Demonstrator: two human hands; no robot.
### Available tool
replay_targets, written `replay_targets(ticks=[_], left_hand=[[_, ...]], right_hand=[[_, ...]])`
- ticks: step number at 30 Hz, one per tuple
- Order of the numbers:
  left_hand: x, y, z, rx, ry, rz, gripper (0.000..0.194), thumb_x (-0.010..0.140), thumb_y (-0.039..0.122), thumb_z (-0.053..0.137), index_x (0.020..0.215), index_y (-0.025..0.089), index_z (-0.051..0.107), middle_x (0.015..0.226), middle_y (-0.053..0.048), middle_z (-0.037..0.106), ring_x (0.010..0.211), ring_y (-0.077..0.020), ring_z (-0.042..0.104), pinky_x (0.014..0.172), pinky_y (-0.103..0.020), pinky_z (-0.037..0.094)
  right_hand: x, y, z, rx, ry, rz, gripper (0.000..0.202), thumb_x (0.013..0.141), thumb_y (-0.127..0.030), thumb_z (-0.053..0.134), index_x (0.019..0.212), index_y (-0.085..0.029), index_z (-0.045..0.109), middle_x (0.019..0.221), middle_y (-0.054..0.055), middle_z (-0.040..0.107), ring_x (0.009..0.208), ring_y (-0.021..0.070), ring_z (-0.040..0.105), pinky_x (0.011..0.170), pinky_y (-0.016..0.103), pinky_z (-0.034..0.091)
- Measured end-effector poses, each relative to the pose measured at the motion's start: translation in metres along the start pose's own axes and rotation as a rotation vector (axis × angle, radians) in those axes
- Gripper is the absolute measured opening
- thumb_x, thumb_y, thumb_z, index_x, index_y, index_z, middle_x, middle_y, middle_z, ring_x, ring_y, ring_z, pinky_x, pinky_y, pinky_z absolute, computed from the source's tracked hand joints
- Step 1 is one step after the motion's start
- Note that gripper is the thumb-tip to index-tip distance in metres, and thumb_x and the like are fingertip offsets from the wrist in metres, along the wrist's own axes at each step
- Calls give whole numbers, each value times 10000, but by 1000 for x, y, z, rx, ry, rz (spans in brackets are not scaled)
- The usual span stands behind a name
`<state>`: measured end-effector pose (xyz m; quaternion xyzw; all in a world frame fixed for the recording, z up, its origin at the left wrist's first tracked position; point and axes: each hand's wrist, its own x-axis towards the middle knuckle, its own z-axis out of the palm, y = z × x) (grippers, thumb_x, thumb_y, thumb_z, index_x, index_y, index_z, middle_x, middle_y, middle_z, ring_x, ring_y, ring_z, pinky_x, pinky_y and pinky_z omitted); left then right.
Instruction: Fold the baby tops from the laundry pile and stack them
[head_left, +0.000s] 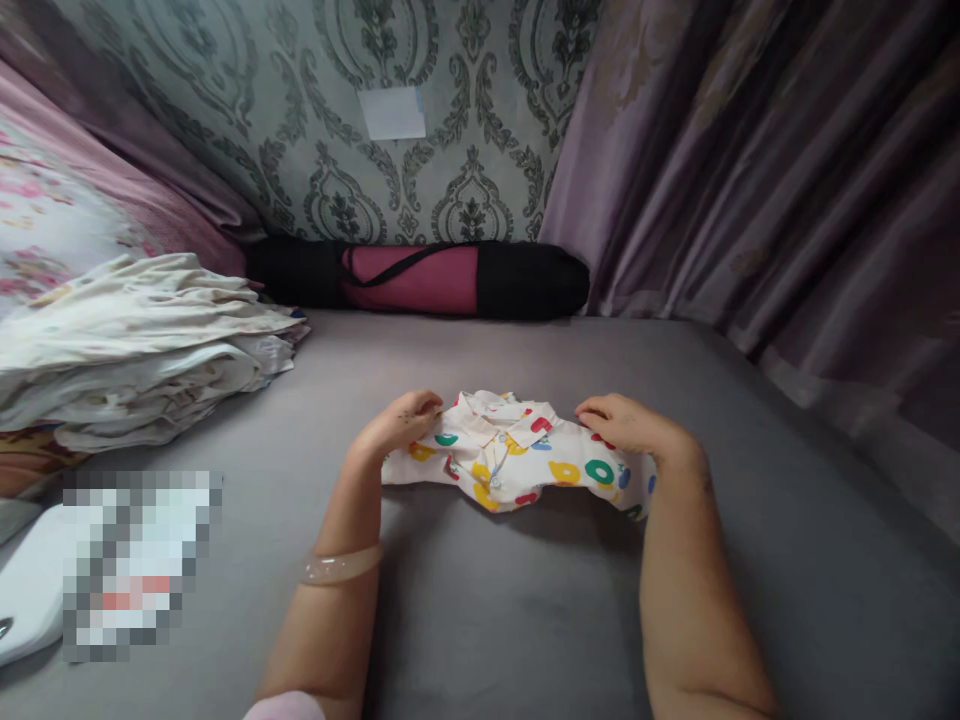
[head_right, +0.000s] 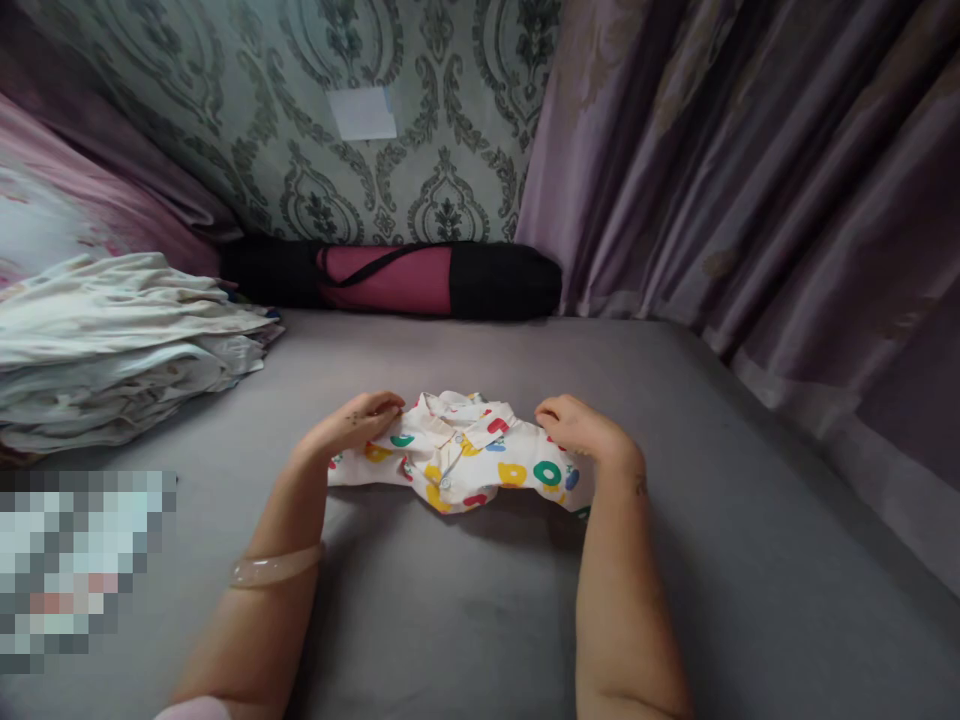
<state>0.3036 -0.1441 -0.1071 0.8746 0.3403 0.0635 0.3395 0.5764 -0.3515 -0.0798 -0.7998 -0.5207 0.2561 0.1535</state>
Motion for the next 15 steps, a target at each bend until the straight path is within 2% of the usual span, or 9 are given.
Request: replay_targets(ticks=[4,9,12,15], left_hand=[[9,16,17,-15,106,24,381,873,397,352,871,163,652,724,-30,619,668,-164,538,596,-251,384],[15,27,35,-81,213,19,442,854,542,420,754,164,627,639,4,536,615,-136,474,555,-243,349],[15,26,38,-193,269,36,391,783,535,544,783,157,647,631,19,514,600,-122,464,522,-225,352],[12,24,34,-419,251,27,364,736,492,613,877,162,674,660,19,543,586,-115,488,491,-209,374]], right_hand=[[12,-14,11,-60,100,-34,239,864,-284,489,842,-201,712,827,37,710,760,170,588,693,242,425],[18,-33,21,-44,85,-51,263,883,-317,468,842,-191,695,884,66,710,786,181,600,703,259,413],[17,-34,21,12,104,-67,199,843,-322,530,861,-193,680,841,47,696,748,172,594,662,259,407],[15,-30,19,162,170,-125,172,820,-342,563,852,-199,652,804,19,671,738,158,583,647,251,412]])
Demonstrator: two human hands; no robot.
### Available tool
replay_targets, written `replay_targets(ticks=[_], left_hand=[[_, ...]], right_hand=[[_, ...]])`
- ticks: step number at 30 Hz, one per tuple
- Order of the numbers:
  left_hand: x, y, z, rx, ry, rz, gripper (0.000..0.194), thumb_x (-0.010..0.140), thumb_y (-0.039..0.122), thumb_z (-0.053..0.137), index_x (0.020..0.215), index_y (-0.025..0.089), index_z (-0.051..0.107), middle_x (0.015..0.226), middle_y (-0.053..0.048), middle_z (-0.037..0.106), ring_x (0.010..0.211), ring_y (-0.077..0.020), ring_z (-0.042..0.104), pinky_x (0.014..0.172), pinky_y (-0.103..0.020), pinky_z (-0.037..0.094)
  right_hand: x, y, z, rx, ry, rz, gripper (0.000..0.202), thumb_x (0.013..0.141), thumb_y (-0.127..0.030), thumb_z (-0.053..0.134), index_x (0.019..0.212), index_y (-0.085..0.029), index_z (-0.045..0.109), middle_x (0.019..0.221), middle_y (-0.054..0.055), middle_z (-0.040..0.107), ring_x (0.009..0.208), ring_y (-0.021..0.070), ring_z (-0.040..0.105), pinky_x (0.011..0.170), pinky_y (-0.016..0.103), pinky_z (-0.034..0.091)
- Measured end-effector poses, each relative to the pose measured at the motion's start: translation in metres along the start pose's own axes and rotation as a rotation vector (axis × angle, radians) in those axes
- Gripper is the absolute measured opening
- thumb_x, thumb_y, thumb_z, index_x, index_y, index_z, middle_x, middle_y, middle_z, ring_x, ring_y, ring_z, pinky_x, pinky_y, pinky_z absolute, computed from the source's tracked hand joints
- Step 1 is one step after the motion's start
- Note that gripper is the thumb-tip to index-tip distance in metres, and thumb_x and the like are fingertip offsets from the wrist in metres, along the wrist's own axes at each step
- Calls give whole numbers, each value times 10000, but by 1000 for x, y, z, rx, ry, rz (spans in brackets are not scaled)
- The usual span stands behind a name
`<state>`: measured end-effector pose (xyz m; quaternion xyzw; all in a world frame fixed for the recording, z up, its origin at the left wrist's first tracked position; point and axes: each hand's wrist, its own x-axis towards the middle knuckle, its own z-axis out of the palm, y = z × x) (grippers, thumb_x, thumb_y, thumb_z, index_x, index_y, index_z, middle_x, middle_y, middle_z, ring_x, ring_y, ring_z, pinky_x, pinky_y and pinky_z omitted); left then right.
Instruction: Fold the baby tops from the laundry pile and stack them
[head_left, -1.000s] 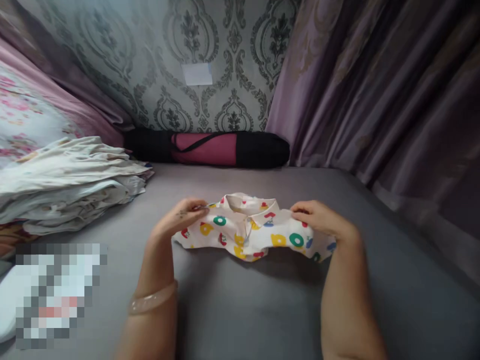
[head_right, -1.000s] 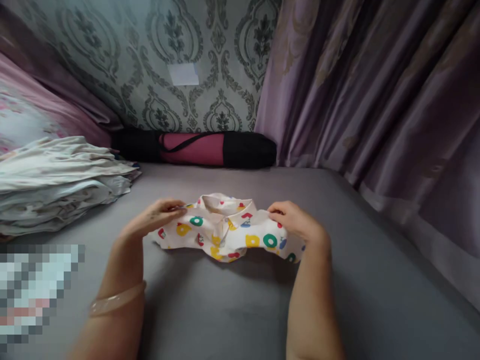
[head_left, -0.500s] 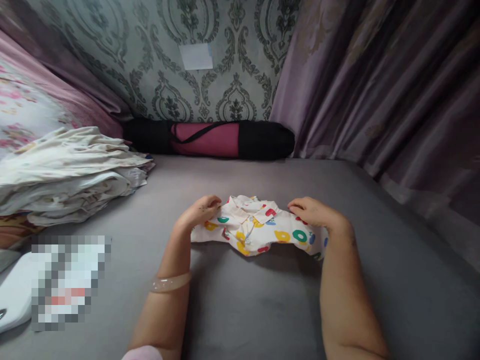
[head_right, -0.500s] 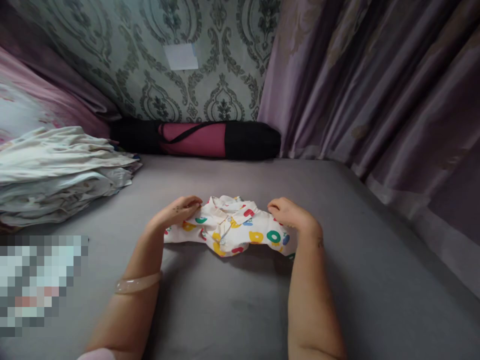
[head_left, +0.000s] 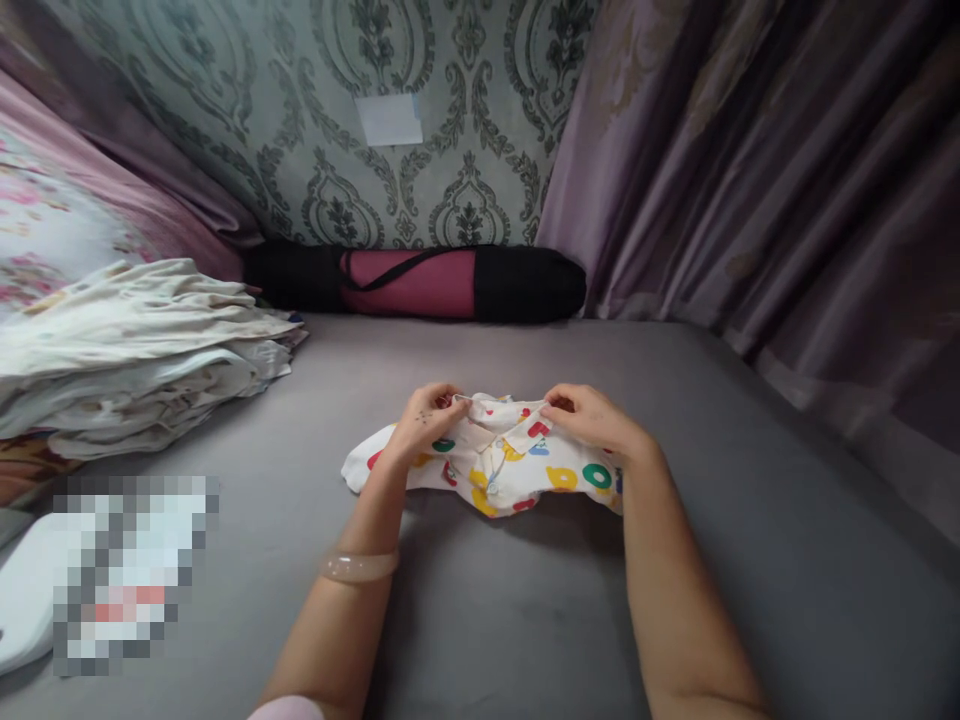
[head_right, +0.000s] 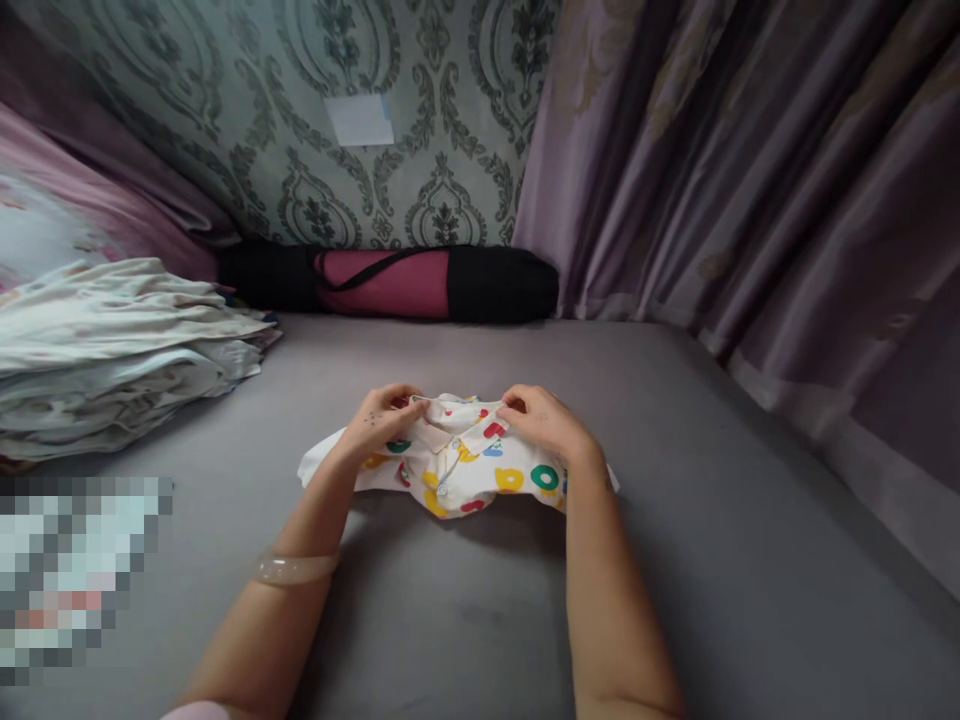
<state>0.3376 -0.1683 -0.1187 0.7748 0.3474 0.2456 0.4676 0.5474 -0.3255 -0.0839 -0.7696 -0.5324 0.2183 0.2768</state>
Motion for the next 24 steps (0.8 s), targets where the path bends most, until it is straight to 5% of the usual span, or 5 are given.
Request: replay_targets(ticks=[3,11,17,24], left_hand=[[-2,6,-9,-179,26,1,339,717,481,650,812,156,665,687,6,568,589,-111,500,499,-212,393],[-11,30,-26,-399,138,261,312,765,424,663,662,157,540,1046,-71,599,887,-165,573,737,-261,469],[-14,37,-19,-503,63,147,343,801,493,611,765,198,440,736,10,570,601,-94,510,557,-207,425],[-15,41,-19,-447,53,129,306,853,499,563,851,211,460,612,66,438,488,-59,410,459,-170,336]], right_hand=[[-2,0,-4,195,59,-39,192,806,-384,590,833,-197,622,797,7,650,746,150,582,656,249,431],[-20,-29,-22,474,114,-15,319,767,-509,638,815,-202,565,735,0,617,653,136,573,580,248,458],[-23,-30,-21,625,152,-77,347,732,-517,692,786,-205,552,945,59,679,781,166,624,673,273,510],[-18,-29,-14,634,244,-68,358,749,-537,676,844,-225,526,717,-19,605,610,124,568,558,235,456]])
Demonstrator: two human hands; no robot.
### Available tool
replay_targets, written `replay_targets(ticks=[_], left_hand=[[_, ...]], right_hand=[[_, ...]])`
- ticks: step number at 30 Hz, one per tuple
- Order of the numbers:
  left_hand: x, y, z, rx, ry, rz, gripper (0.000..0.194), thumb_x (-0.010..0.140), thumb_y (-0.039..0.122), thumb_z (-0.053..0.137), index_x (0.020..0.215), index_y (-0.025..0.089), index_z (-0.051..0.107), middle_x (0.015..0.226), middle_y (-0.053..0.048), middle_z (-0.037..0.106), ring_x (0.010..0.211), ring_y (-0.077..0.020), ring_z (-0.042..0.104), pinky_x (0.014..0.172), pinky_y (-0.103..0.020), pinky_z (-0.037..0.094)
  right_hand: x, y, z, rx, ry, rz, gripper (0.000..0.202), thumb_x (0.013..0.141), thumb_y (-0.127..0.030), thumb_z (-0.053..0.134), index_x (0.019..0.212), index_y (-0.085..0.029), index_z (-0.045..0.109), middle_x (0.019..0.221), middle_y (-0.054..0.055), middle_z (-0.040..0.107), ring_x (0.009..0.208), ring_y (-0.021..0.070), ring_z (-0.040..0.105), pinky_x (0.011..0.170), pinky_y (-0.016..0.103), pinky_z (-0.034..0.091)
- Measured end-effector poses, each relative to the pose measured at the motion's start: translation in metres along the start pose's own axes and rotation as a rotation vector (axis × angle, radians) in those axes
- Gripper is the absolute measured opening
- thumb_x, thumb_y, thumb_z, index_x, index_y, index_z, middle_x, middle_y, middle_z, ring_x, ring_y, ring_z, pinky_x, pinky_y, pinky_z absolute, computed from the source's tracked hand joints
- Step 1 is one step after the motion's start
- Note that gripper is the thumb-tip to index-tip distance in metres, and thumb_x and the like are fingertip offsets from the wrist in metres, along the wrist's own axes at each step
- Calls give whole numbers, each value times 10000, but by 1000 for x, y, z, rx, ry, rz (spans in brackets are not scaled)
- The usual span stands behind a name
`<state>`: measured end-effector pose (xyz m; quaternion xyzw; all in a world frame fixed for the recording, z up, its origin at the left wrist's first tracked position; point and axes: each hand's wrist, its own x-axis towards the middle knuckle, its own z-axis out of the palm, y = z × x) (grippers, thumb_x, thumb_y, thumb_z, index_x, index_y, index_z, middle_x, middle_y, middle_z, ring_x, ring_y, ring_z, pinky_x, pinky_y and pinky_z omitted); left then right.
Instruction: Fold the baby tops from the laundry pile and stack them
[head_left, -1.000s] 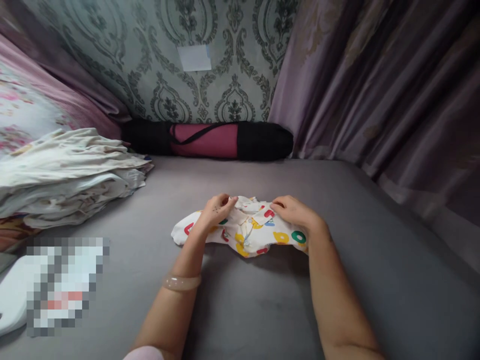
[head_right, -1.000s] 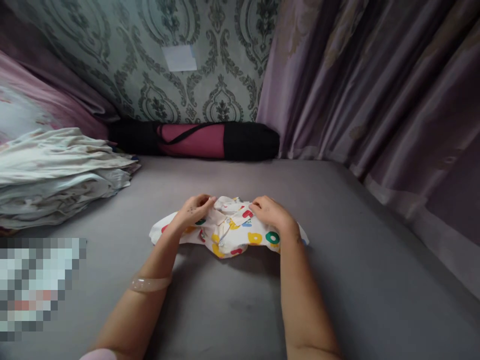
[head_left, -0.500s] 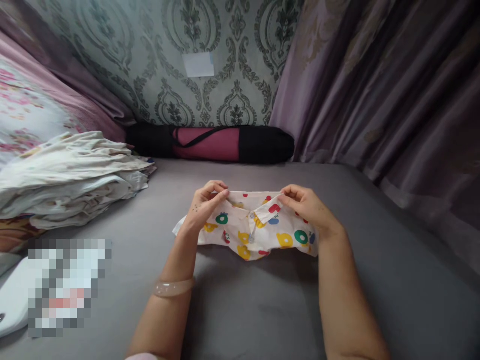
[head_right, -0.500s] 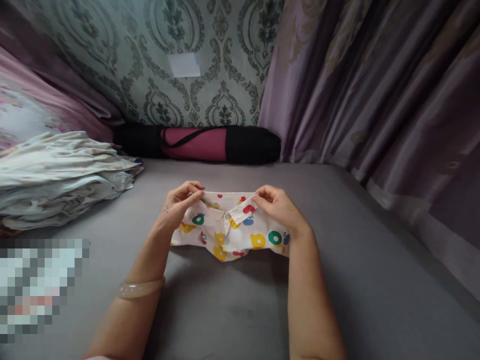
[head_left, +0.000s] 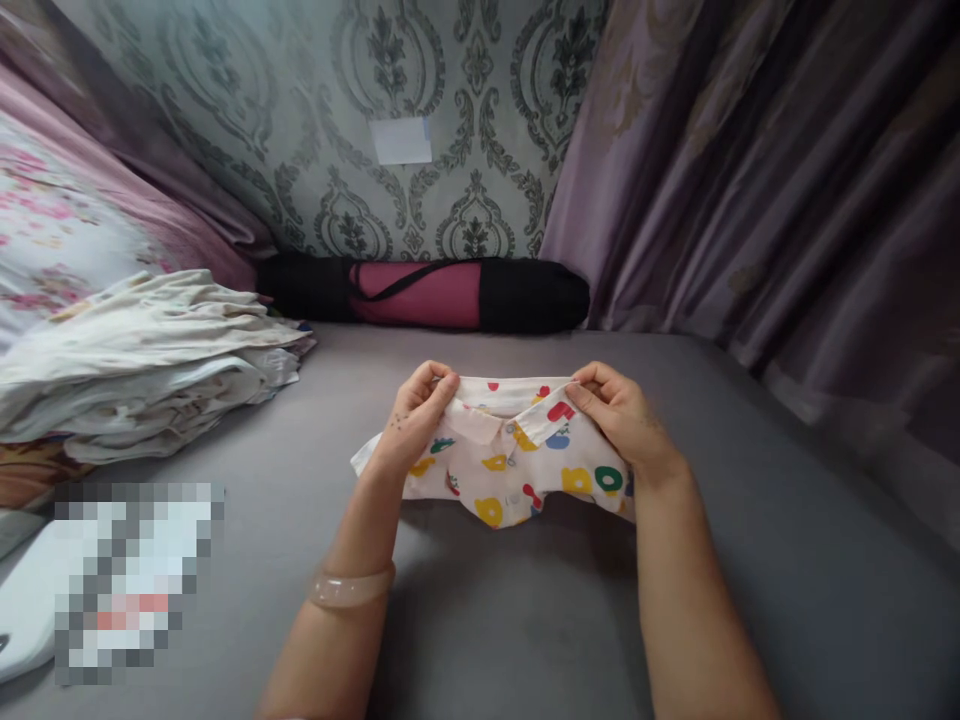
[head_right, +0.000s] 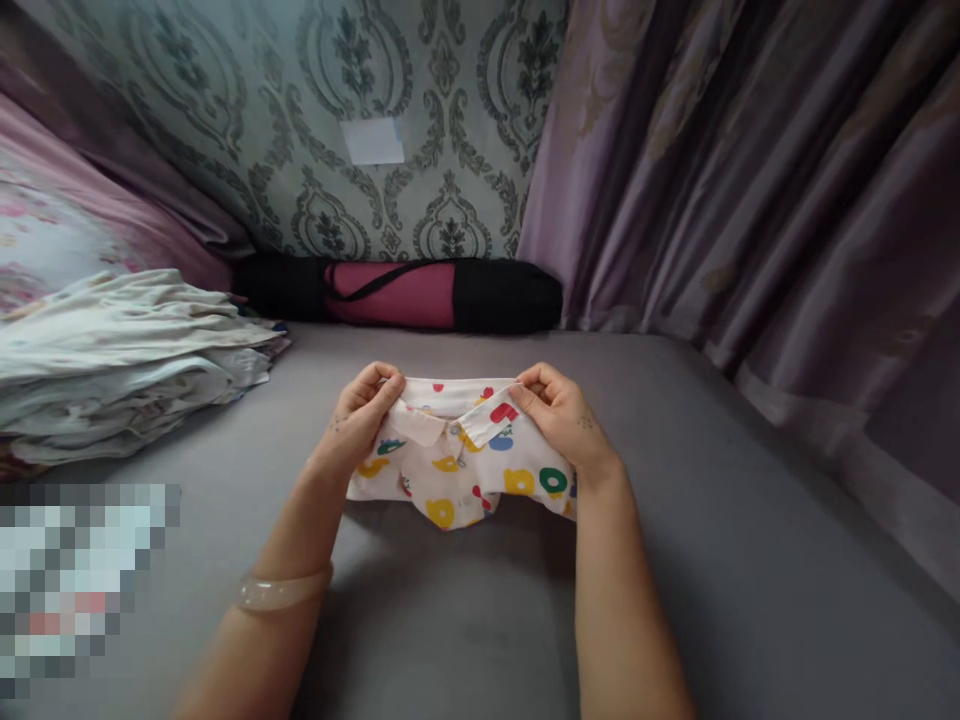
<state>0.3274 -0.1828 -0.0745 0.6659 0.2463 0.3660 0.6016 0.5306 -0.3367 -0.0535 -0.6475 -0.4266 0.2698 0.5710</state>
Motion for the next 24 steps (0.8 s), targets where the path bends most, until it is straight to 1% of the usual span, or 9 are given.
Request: replay_targets(ticks=[4,7,9,12,14,17,19,21,24], left_hand=[[-3,3,-6,-55,-126,-31,313,821,473,629,918,196,521,658,51,516,525,-65,472,480,-173,379],[-8,5,-12,-71,-292,-52,424,729,400,742,1041,187,550,821,-8,631,686,-124,593,608,-229,486],[-9,7,-16,-65,-384,-55,450,710,351,765,1073,181,559,896,-37,654,769,-152,618,681,-267,509],[-3,13,-20,25,-447,-24,344,759,345,716,1025,172,584,896,-44,652,787,-161,610,693,-281,499],[6,17,-21,163,-465,64,230,778,329,680,924,167,607,873,-40,633,784,-158,587,690,-277,481],[17,20,-20,452,-486,317,56,792,227,612,798,173,628,870,-42,604,831,-167,541,758,-299,463],[15,14,-19,639,-510,500,129,823,148,526,824,184,650,916,-59,607,886,-184,513,822,-328,448],[4,-1,-19,790,-578,630,224,871,117,445,889,185,658,994,-85,620,923,-201,497,855,-350,437],[-18,-36,-22,916,-745,690,215,918,170,434,943,182,647,1102,-112,633,977,-224,509,912,-384,423]], right_hand=[[5,7,-2,-47,-21,18,398,778,-577,626,941,-228,526,793,5,634,656,145,602,579,251,477],[3,11,-7,-49,-42,32,389,790,-566,622,967,-231,534,820,6,647,673,144,615,596,252,486],[-1,9,-13,-20,-73,73,389,776,-538,654,986,-229,544,839,9,661,688,143,627,608,252,495],[-8,-3,-25,-7,-222,164,471,721,-477,731,1078,-218,566,943,44,689,787,173,656,668,279,522],[-11,-14,-30,-76,-337,173,491,715,-455,741,1110,-205,589,991,61,693,863,198,658,719,302,528],[-13,-20,-33,-320,-396,14,259,810,-391,647,984,-199,648,952,45,683,861,187,639,739,293,504],[-18,-10,-30,-541,-379,-197,127,873,-259,539,900,-211,653,953,36,660,869,169,614,773,286,477],[-29,10,-25,-775,-379,-379,206,884,-137,456,906,-220,643,1002,47,638,917,176,589,812,299,454],[-53,50,-18,-1057,-451,-491,272,883,-69,427,998,-216,624,1077,86,619,954,206,568,825,334,443]])
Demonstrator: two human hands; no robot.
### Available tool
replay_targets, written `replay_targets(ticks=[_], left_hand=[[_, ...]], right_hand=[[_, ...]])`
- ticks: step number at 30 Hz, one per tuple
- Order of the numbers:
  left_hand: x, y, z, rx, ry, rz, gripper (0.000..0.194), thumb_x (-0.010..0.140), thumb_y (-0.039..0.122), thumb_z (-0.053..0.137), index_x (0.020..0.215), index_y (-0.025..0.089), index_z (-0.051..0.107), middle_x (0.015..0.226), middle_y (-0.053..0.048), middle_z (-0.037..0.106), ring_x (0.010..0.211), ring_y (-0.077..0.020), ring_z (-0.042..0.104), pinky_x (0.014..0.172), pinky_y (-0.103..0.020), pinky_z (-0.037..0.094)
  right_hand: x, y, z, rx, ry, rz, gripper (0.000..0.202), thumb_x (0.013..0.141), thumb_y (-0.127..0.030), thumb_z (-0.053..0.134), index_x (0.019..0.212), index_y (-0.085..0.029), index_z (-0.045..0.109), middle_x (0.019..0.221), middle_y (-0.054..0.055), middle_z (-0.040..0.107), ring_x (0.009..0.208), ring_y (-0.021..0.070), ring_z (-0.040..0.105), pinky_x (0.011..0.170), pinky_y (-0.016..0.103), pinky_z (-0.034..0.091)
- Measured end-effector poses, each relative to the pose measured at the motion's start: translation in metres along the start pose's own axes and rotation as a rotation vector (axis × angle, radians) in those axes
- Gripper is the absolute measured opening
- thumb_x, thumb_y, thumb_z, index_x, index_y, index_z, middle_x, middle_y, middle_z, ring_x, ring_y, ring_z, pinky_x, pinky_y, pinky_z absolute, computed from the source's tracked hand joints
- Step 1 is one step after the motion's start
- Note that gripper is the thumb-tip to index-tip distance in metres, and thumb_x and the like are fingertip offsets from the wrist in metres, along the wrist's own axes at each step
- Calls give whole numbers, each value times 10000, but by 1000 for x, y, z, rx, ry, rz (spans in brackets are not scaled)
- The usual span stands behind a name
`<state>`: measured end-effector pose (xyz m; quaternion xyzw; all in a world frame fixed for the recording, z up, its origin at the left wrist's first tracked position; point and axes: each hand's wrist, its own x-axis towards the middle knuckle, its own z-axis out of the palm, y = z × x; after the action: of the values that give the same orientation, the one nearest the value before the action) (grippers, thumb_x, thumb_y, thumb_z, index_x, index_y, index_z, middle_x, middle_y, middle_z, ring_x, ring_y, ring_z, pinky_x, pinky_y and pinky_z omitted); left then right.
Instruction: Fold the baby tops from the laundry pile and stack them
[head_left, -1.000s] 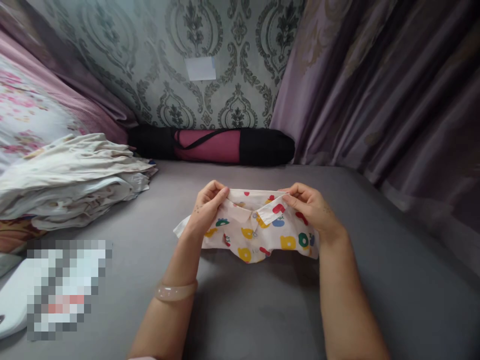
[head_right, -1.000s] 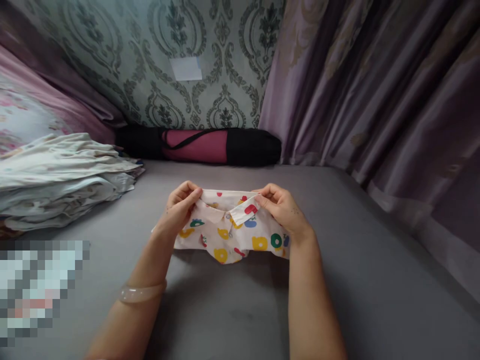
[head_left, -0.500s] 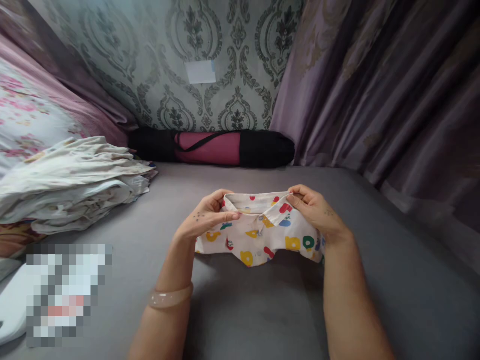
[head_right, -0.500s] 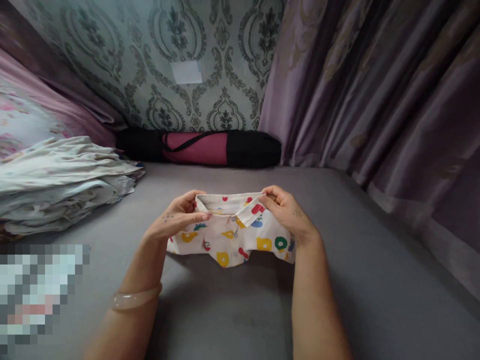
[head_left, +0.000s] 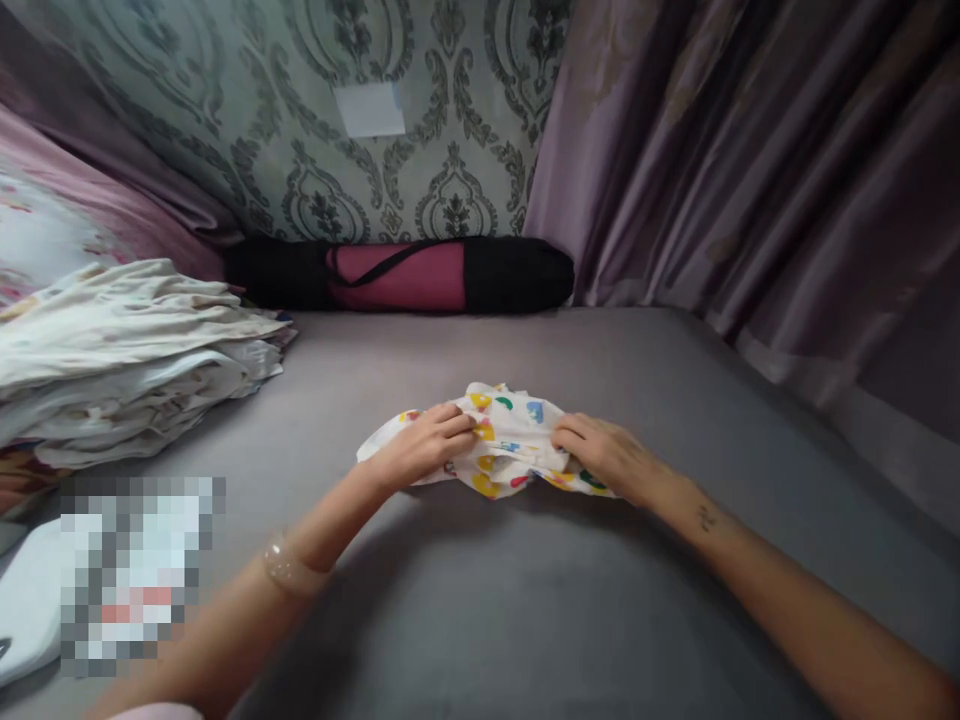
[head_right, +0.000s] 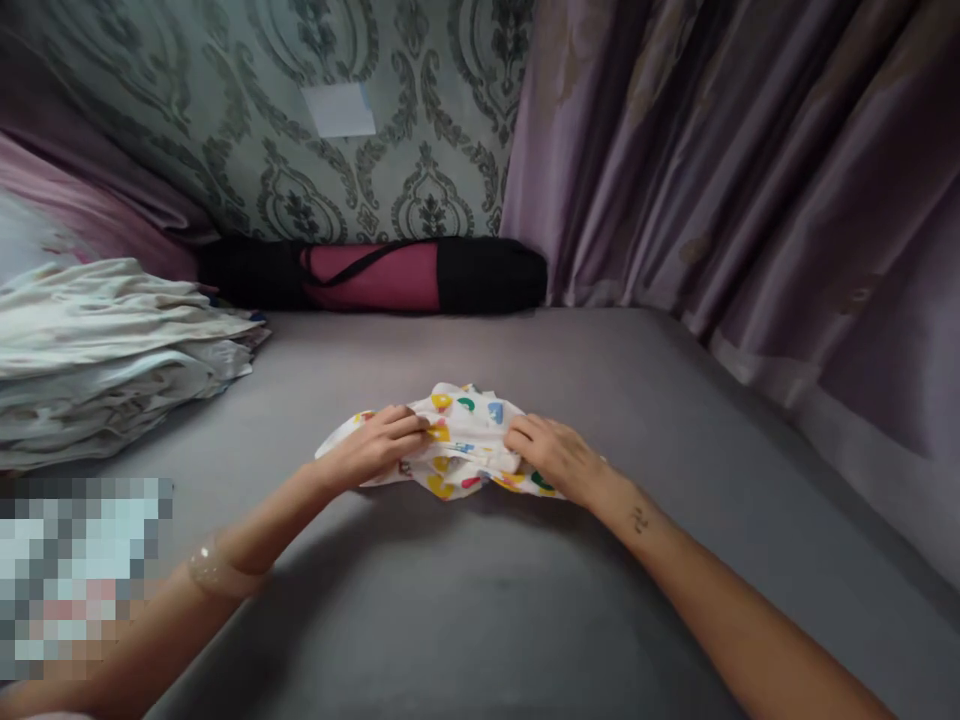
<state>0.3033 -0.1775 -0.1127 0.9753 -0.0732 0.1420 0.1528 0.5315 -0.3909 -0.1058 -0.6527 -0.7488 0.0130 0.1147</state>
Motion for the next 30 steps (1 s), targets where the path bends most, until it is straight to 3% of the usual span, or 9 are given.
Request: replay_targets(ticks=[3,5,9,12,16,19,23,30], left_hand=[[-21,-4,27,-89,-39,-51,237,901,141,428,988,191,643,1121,-104,648,1037,-219,529,965,-388,407],[-30,-6,32,-223,-7,-138,295,856,96,408,998,188,649,1105,-98,658,1052,-203,545,973,-366,408],[-32,2,15,-434,-52,-376,313,803,162,440,1015,178,669,1075,-80,673,964,-199,599,856,-300,459],[-21,16,5,-350,-56,-512,278,870,283,450,992,191,682,959,-58,685,861,-198,597,788,-294,443],[-2,28,16,-121,39,-412,235,891,372,518,886,205,683,939,-64,671,980,-241,535,909,-370,353],[4,29,30,-109,37,-334,204,871,383,579,874,200,669,935,-68,646,957,-233,526,896,-371,345],[-1,23,40,-201,46,-319,179,851,353,608,862,181,655,882,-62,616,894,-207,526,825,-319,384],[-2,18,43,-337,26,-341,175,847,327,597,816,167,661,786,-37,614,802,-170,524,749,-267,403]], right_hand=[[-23,0,27,-88,-64,-6,282,894,-74,427,1041,-225,615,1114,96,609,929,209,570,820,346,436],[-33,3,30,-54,-86,28,287,896,-91,430,1053,-243,618,1118,85,612,939,209,567,818,345,428],[-35,4,12,108,-140,127,360,798,-64,467,1047,-250,648,1129,65,635,989,207,571,854,348,406],[-19,-11,0,105,-103,250,308,778,-98,484,967,-244,680,1082,50,674,997,218,583,905,367,376],[12,-48,6,132,69,336,203,886,-225,465,887,-217,668,955,61,688,926,212,588,851,329,396],[25,-66,22,210,106,337,170,902,-281,496,838,-218,641,913,54,663,901,203,576,793,308,407],[26,-66,38,258,80,321,107,877,-292,561,831,-211,612,897,49,629,907,201,552,797,313,407],[27,-56,42,392,28,309,141,846,-268,581,727,-193,588,824,28,607,847,173,539,757,289,387]])
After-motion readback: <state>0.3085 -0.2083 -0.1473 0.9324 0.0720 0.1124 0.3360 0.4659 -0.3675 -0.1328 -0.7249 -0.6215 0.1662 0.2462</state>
